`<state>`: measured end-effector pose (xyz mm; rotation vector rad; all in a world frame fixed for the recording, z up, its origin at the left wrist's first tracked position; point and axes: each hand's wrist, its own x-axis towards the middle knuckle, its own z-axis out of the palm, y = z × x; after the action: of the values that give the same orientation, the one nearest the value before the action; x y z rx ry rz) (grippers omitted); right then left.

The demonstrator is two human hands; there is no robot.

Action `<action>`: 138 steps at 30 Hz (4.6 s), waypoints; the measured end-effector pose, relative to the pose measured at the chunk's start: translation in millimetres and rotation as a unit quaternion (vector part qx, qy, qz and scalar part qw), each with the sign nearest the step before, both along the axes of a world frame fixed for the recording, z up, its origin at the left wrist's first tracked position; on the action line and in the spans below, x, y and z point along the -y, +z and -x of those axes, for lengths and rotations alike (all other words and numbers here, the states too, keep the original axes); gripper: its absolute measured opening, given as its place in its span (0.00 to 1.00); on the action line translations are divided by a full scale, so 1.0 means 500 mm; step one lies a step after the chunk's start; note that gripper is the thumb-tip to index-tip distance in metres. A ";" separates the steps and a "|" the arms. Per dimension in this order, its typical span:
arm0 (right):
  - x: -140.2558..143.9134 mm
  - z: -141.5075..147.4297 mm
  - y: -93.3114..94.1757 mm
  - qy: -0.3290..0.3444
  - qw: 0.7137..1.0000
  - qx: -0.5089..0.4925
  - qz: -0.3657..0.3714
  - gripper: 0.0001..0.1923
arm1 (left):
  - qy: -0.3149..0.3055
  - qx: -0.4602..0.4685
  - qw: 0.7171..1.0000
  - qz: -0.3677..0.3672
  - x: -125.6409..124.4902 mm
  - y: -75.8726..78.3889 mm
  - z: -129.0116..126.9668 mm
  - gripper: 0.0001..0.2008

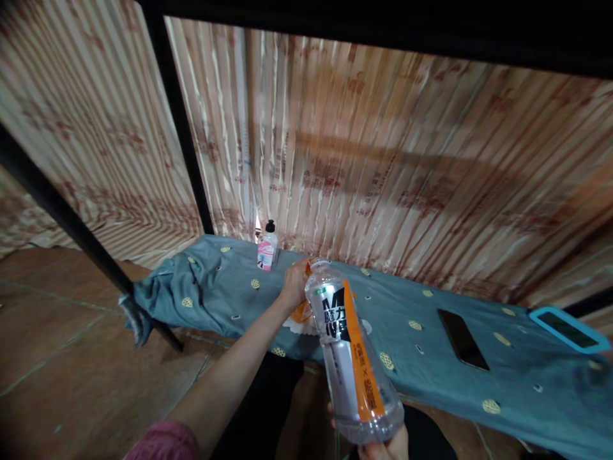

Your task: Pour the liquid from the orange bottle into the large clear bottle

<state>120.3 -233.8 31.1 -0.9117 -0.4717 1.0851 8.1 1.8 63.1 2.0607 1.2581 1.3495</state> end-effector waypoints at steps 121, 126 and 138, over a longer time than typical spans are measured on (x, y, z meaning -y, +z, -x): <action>0.013 0.003 -0.001 -0.004 1.000 0.013 -0.016 0.31 | -0.005 0.028 1.000 -0.011 -0.010 -0.010 0.001 0.10; 0.013 0.004 -0.003 -0.011 1.000 0.010 -0.014 0.27 | -0.009 0.019 1.000 -0.013 -0.011 -0.009 0.002 0.09; 0.015 -0.008 -0.015 0.011 1.000 0.016 -0.020 0.29 | -0.011 0.032 0.999 -0.017 -0.009 -0.010 0.002 0.09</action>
<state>124.3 -241.3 23.5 -0.8903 -0.5292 1.0786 7.3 6.5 58.3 2.0309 1.1888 1.4252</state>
